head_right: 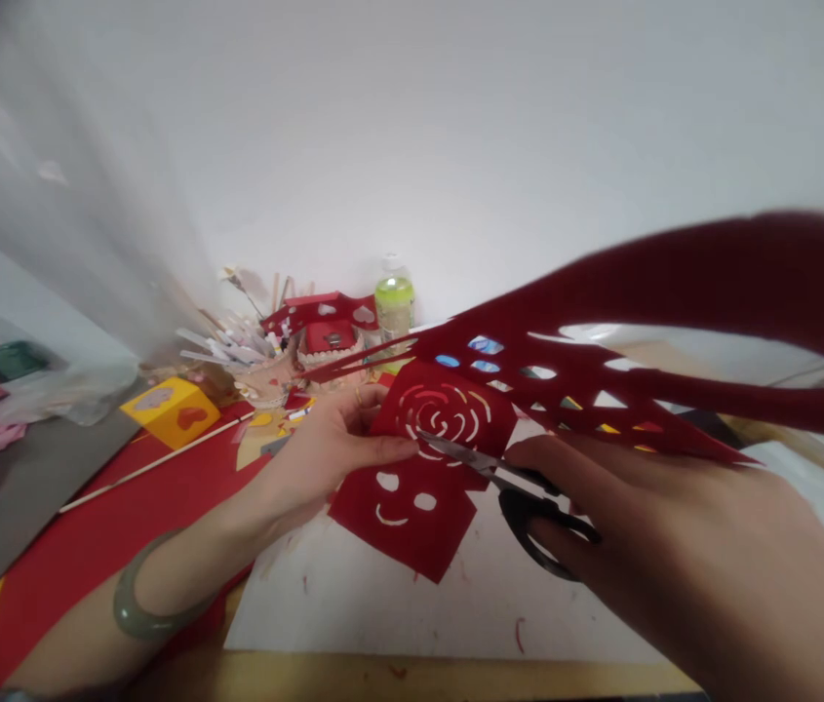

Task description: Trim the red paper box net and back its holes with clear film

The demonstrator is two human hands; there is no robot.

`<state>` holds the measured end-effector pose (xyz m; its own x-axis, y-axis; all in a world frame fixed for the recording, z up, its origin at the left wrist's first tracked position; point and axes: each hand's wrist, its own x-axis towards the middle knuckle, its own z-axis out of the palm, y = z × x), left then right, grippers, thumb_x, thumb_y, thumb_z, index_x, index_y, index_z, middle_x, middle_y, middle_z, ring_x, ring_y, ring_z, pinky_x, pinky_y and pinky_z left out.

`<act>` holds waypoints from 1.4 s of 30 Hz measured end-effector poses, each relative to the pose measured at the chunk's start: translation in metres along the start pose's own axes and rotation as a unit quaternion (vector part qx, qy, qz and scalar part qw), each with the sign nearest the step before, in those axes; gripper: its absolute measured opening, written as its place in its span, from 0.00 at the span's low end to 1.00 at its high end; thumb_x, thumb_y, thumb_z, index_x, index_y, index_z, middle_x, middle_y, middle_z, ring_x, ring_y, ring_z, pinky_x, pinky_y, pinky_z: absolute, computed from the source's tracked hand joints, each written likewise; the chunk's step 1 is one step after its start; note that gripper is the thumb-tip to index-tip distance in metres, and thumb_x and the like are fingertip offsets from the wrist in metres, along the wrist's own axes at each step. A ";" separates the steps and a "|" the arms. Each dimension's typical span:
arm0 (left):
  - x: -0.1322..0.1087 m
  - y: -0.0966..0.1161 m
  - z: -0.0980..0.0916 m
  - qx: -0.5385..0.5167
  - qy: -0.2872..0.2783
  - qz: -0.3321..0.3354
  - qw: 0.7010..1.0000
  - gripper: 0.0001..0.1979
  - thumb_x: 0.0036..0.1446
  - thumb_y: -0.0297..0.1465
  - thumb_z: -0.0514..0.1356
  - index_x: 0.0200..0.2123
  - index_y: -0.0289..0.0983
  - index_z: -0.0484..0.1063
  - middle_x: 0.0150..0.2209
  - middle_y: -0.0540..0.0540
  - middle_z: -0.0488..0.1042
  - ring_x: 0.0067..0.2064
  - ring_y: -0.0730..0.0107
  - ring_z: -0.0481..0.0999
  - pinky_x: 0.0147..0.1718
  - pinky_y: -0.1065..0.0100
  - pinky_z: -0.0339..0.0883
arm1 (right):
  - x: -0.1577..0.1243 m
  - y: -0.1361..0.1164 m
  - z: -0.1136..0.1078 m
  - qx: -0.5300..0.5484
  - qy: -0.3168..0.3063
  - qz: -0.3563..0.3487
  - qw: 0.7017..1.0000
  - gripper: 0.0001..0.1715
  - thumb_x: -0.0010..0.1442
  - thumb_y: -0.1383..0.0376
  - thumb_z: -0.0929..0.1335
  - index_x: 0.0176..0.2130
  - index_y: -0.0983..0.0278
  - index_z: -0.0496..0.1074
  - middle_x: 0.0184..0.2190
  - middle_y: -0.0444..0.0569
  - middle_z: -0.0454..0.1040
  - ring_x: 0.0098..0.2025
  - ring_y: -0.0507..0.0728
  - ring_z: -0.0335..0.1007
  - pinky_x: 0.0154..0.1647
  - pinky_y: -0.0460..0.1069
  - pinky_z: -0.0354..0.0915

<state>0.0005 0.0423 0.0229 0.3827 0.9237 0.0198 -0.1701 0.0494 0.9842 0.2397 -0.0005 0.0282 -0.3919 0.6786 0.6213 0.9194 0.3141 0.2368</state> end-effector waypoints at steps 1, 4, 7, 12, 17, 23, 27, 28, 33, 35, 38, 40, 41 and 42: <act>0.000 0.000 0.000 0.002 0.002 -0.002 1.000 0.13 0.43 0.25 0.66 0.35 0.35 0.73 0.35 0.46 0.77 0.35 0.68 0.75 0.35 0.66 0.68 | 0.001 0.000 -0.001 -0.015 0.007 -0.043 0.999 0.16 0.51 0.52 0.60 0.39 0.47 0.69 0.26 0.35 0.76 0.20 0.56 0.69 0.16 0.48 0.58; 0.000 0.000 0.001 0.003 0.005 -0.006 1.000 0.12 0.43 0.24 0.66 0.35 0.34 0.72 0.34 0.47 0.76 0.34 0.69 0.75 0.34 0.67 0.68 | 0.002 0.001 -0.003 -0.040 -0.003 -0.080 0.996 0.16 0.53 0.53 0.59 0.40 0.48 0.67 0.25 0.35 0.75 0.20 0.55 0.69 0.15 0.48 0.59; 0.001 0.001 0.000 0.008 0.007 -0.012 1.000 0.12 0.43 0.24 0.66 0.34 0.34 0.72 0.33 0.47 0.76 0.33 0.70 0.75 0.34 0.67 0.68 | 0.000 0.001 -0.003 -0.034 -0.022 -0.054 0.998 0.14 0.55 0.53 0.58 0.39 0.50 0.66 0.25 0.35 0.75 0.21 0.55 0.70 0.16 0.48 0.60; 0.000 0.000 0.000 0.008 0.002 -0.008 1.000 0.13 0.43 0.25 0.67 0.36 0.34 0.72 0.36 0.46 0.76 0.35 0.67 0.76 0.36 0.65 0.68 | 0.000 -0.001 0.000 0.008 0.005 -0.047 0.999 0.13 0.56 0.53 0.59 0.37 0.52 0.67 0.23 0.37 0.74 0.19 0.55 0.68 0.15 0.47 0.58; 0.000 -0.002 -0.001 0.003 -0.004 -0.009 1.000 0.13 0.44 0.26 0.66 0.36 0.35 0.73 0.36 0.45 0.77 0.36 0.65 0.76 0.37 0.64 0.69 | 0.002 -0.001 0.002 0.065 -0.036 -0.002 0.997 0.10 0.48 0.57 0.65 0.34 0.53 0.69 0.16 0.36 0.69 0.12 0.51 0.61 0.12 0.45 0.51; 0.001 -0.001 0.000 -0.006 0.005 -0.020 1.000 0.13 0.42 0.25 0.67 0.35 0.35 0.72 0.34 0.47 0.76 0.34 0.68 0.76 0.35 0.65 0.69 | 0.004 -0.006 -0.002 0.112 -0.096 0.047 0.988 0.09 0.47 0.55 0.67 0.33 0.49 0.71 0.14 0.33 0.69 0.10 0.49 0.58 0.08 0.42 0.50; 0.001 -0.002 0.000 0.008 0.007 -0.023 1.000 0.14 0.43 0.26 0.67 0.36 0.35 0.73 0.35 0.46 0.77 0.35 0.66 0.76 0.37 0.63 0.69 | 0.006 -0.009 -0.004 0.144 -0.146 0.119 0.971 0.08 0.48 0.53 0.67 0.31 0.49 0.71 0.17 0.33 0.71 0.13 0.50 0.61 0.11 0.44 0.56; 0.001 -0.002 0.000 0.016 0.008 -0.022 1.000 0.15 0.43 0.27 0.67 0.37 0.35 0.73 0.35 0.45 0.77 0.35 0.65 0.76 0.37 0.63 0.69 | 0.005 -0.008 -0.003 0.179 -0.156 0.120 0.964 0.10 0.46 0.52 0.69 0.31 0.50 0.71 0.17 0.33 0.72 0.13 0.50 0.62 0.11 0.44 0.57; 0.001 -0.003 -0.001 0.023 0.016 -0.018 0.999 0.15 0.42 0.28 0.68 0.37 0.34 0.72 0.37 0.43 0.76 0.36 0.63 0.76 0.37 0.62 0.69 | -0.004 -0.003 0.007 0.317 -0.198 0.162 0.913 0.20 0.44 0.43 0.69 0.31 0.53 0.70 0.20 0.37 0.74 0.19 0.53 0.69 0.15 0.45 0.65; 0.002 -0.003 -0.001 0.013 0.012 -0.010 1.000 0.14 0.43 0.27 0.67 0.36 0.34 0.72 0.37 0.44 0.76 0.36 0.65 0.75 0.38 0.63 0.68 | -0.007 -0.007 0.006 0.308 -0.177 0.189 0.916 0.24 0.45 0.38 0.66 0.30 0.53 0.69 0.18 0.39 0.73 0.17 0.54 0.67 0.13 0.46 0.63; 0.002 -0.003 0.000 0.005 0.009 -0.009 1.000 0.12 0.44 0.25 0.66 0.35 0.34 0.72 0.36 0.46 0.76 0.35 0.68 0.75 0.36 0.65 0.68 | -0.005 -0.017 -0.001 0.310 -0.122 0.203 0.921 0.30 0.45 0.33 0.61 0.29 0.53 0.67 0.15 0.39 0.68 0.15 0.53 0.62 0.11 0.46 0.60; 0.001 -0.001 0.001 0.012 0.023 -0.016 1.000 0.11 0.44 0.25 0.66 0.35 0.35 0.72 0.35 0.47 0.76 0.34 0.70 0.75 0.35 0.67 0.68 | 0.000 -0.023 -0.009 0.333 -0.106 0.211 0.913 0.31 0.44 0.31 0.60 0.29 0.52 0.65 0.14 0.38 0.66 0.15 0.53 0.62 0.12 0.46 0.61; 0.001 0.000 0.002 0.013 0.032 -0.022 0.999 0.11 0.44 0.25 0.66 0.34 0.35 0.72 0.35 0.47 0.76 0.33 0.70 0.75 0.34 0.68 0.68 | 0.002 -0.026 -0.012 0.335 -0.102 0.223 0.910 0.31 0.44 0.31 0.59 0.29 0.52 0.64 0.14 0.38 0.65 0.15 0.53 0.62 0.13 0.46 0.62; 0.001 0.001 0.002 0.011 0.038 -0.028 0.999 0.11 0.45 0.25 0.65 0.34 0.35 0.72 0.35 0.47 0.76 0.33 0.70 0.75 0.34 0.68 0.68 | 0.004 -0.027 -0.015 0.329 -0.100 0.235 0.909 0.32 0.45 0.30 0.58 0.29 0.51 0.63 0.14 0.37 0.64 0.16 0.53 0.62 0.14 0.46 0.62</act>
<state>0.0023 0.0422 0.0247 0.3202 0.9461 -0.0480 -0.1302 0.0941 0.9870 0.2138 -0.0162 0.0350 -0.0200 0.9269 0.3747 0.7934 0.2427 -0.5582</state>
